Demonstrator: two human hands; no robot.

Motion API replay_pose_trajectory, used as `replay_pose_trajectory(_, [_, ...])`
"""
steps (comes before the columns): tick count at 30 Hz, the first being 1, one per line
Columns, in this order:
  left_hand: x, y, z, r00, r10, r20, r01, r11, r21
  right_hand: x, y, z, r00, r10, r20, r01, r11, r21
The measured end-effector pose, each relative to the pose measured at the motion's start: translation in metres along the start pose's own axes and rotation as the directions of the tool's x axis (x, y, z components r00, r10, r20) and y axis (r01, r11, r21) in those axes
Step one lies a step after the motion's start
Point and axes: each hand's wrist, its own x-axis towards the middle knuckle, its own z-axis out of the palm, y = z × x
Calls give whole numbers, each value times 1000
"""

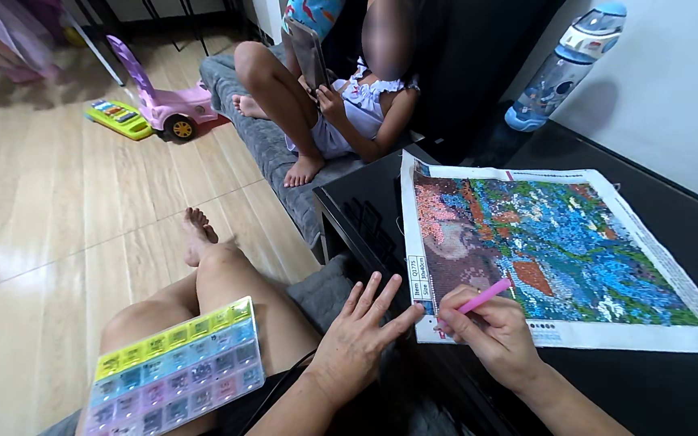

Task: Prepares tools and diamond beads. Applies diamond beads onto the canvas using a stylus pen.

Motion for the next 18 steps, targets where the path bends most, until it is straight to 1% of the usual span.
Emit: replay_pose_trajectory(18, [0, -1, -1, 1000, 3, 4, -3, 1000, 2, 1, 1, 2, 1000, 9, -22, -9, 1000, 0])
